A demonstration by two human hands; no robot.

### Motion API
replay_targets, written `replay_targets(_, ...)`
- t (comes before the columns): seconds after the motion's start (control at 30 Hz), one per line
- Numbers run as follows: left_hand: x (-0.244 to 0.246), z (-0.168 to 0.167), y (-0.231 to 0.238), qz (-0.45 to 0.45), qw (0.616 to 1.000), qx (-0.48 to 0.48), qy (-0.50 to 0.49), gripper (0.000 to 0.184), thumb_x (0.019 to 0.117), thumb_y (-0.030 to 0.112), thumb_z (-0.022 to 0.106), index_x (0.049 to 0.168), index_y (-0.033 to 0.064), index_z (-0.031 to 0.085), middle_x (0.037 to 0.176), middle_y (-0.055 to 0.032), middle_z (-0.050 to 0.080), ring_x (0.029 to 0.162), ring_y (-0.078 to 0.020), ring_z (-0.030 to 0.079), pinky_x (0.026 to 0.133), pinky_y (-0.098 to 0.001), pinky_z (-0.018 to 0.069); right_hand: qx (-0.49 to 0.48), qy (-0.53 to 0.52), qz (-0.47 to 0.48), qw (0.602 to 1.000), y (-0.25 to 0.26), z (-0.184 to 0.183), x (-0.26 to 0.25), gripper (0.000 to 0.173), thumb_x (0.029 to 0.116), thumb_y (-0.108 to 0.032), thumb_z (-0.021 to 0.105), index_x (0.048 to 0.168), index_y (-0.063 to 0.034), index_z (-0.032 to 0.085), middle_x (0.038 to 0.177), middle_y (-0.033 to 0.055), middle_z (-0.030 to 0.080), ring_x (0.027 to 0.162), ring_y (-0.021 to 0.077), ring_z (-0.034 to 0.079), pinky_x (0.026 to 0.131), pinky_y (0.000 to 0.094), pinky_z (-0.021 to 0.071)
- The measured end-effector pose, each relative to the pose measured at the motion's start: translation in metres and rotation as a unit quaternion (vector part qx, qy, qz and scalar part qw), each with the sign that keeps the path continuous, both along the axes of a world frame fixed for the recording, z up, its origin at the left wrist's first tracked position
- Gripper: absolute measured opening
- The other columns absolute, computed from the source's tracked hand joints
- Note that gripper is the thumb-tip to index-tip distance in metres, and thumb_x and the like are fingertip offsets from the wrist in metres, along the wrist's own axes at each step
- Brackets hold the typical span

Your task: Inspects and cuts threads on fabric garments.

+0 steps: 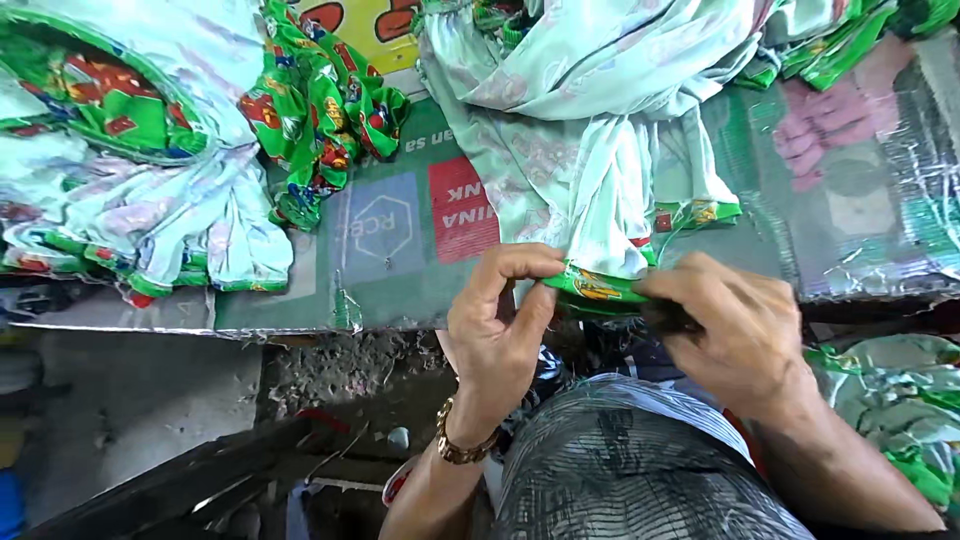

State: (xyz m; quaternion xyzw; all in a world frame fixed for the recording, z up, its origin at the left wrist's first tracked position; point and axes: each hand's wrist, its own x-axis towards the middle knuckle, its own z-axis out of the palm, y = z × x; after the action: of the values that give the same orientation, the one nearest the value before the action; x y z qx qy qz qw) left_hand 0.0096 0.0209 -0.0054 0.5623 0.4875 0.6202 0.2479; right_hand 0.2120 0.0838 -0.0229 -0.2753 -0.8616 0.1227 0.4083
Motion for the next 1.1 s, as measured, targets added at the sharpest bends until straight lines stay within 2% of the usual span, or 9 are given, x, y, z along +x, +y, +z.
replay_targets(0.1, -0.001, 0.001, 0.005, -0.059, 0.995, -0.001, -0.079, 0.008, 0.0974, 0.007, 0.065, 0.103, 0.0104, 0.07, 0.13, -0.0048, 0.065, 0.121, -0.017, 0.063, 0.098, -0.0326, 0.0564, -0.049, 0.092, 0.067, 0.992, 0.004, 0.002, 0.008, 0.007, 0.0987, -0.014, 0.065, 0.097, -0.0069, 0.063, 0.085, 0.0048, 0.06, 0.072, 0.0068, 0.057, 0.061, 0.0172, 0.0454)
replay_targets(0.17, -0.003, 0.002, 0.009, -0.101, 0.989, 0.011, -0.107, 0.008, 0.099, 0.011, 0.065, 0.106, 0.0108, 0.069, 0.123, -0.0063, 0.07, 0.121, -0.0203, 0.065, 0.103, -0.038, 0.0544, -0.175, 0.148, 0.155, 0.961, 0.01, 0.008, 0.015, 0.009, 0.1012, -0.018, 0.064, 0.096, -0.0111, 0.06, 0.094, -0.003, 0.058, 0.083, -0.0028, 0.057, 0.069, 0.0089, 0.0499)
replay_targets(0.27, 0.002, 0.008, 0.012, -0.134, 0.975, -0.034, -0.173, 0.008, 0.0986, 0.012, 0.067, 0.107, 0.0124, 0.068, 0.097, -0.0006, 0.072, 0.087, -0.0088, 0.07, 0.079, -0.0255, 0.06, -0.275, 0.192, 0.158, 0.929, 0.02, 0.013, 0.021, 0.012, 0.1025, -0.022, 0.06, 0.094, -0.0146, 0.063, 0.087, -0.0094, 0.058, 0.072, -0.0056, 0.054, 0.059, 0.0095, 0.0462)
replay_targets(0.4, 0.014, 0.014, 0.017, -0.133, 0.961, -0.114, -0.216, 0.014, 0.0991, 0.009, 0.064, 0.112, 0.0129, 0.067, 0.08, 0.0018, 0.069, 0.069, -0.0029, 0.066, 0.066, -0.0192, 0.0569, -0.166, 0.056, 0.005, 0.985, 0.026, 0.015, 0.023, 0.008, 0.0985, -0.014, 0.059, 0.098, -0.0079, 0.064, 0.088, -0.0034, 0.061, 0.074, -0.0036, 0.055, 0.063, 0.011, 0.0467)
replay_targets(0.57, 0.036, 0.019, 0.019, -0.086, 0.985, -0.117, -0.094, 0.021, 0.0997, 0.002, 0.059, 0.119, 0.0079, 0.061, 0.075, 0.001, 0.066, 0.063, -0.0031, 0.062, 0.06, -0.0176, 0.0545, -0.085, 0.106, 0.049, 0.99, 0.019, 0.014, 0.017, 0.041, 0.0919, -0.04, 0.076, 0.112, -0.0065, 0.063, 0.093, -0.0008, 0.055, 0.075, -0.0021, 0.05, 0.063, 0.0099, 0.0422)
replay_targets(0.77, 0.042, 0.021, 0.022, -0.095, 0.987, -0.127, -0.035, 0.031, 0.1038, 0.004, 0.053, 0.134, 0.0042, 0.059, 0.082, -0.0023, 0.068, 0.065, -0.0058, 0.062, 0.06, -0.0188, 0.0545, 0.04, 0.073, 0.028, 0.996, 0.02, 0.011, 0.008, 0.004, 0.0956, -0.005, 0.065, 0.095, -0.003, 0.069, 0.084, 0.0105, 0.065, 0.07, 0.0143, 0.061, 0.057, 0.0243, 0.0461)
replay_targets(0.9, 0.041, 0.021, 0.021, -0.089, 0.989, -0.115, 0.011, 0.029, 0.0987, -0.001, 0.06, 0.128, 0.001, 0.061, 0.092, -0.0026, 0.072, 0.076, -0.0068, 0.069, 0.067, -0.0206, 0.0594, -0.168, 0.148, 0.092, 0.97, 0.025, 0.016, 0.016, 0.009, 0.1013, -0.014, 0.062, 0.098, -0.0057, 0.063, 0.086, -0.0037, 0.063, 0.074, -0.005, 0.06, 0.065, 0.0092, 0.0522)
replay_targets(1.0, 0.04, 0.02, 0.022, -0.078, 0.99, -0.113, 0.008, 0.018, 0.0986, -0.002, 0.058, 0.115, 0.0021, 0.065, 0.092, -0.0016, 0.068, 0.075, -0.0055, 0.065, 0.065, -0.0189, 0.0573, -0.281, 0.202, 0.153, 0.926, 0.032, 0.018, 0.021, 0.009, 0.104, -0.016, 0.056, 0.099, -0.0097, 0.06, 0.08, -0.0079, 0.057, 0.063, -0.0039, 0.054, 0.054, 0.0106, 0.0479)
replay_targets(1.1, 0.04, 0.018, 0.024, -0.076, 0.991, -0.11, 0.005, 0.014, 0.0989, -0.002, 0.057, 0.109, 0.0031, 0.065, 0.091, -0.0009, 0.067, 0.073, -0.0047, 0.063, 0.063, -0.0173, 0.0551, -0.273, 0.19, 0.147, 0.932, 0.033, 0.019, 0.021, 0.008, 0.1032, -0.013, 0.056, 0.098, -0.0079, 0.059, 0.08, -0.0069, 0.056, 0.063, -0.0041, 0.052, 0.054, 0.0098, 0.0456)
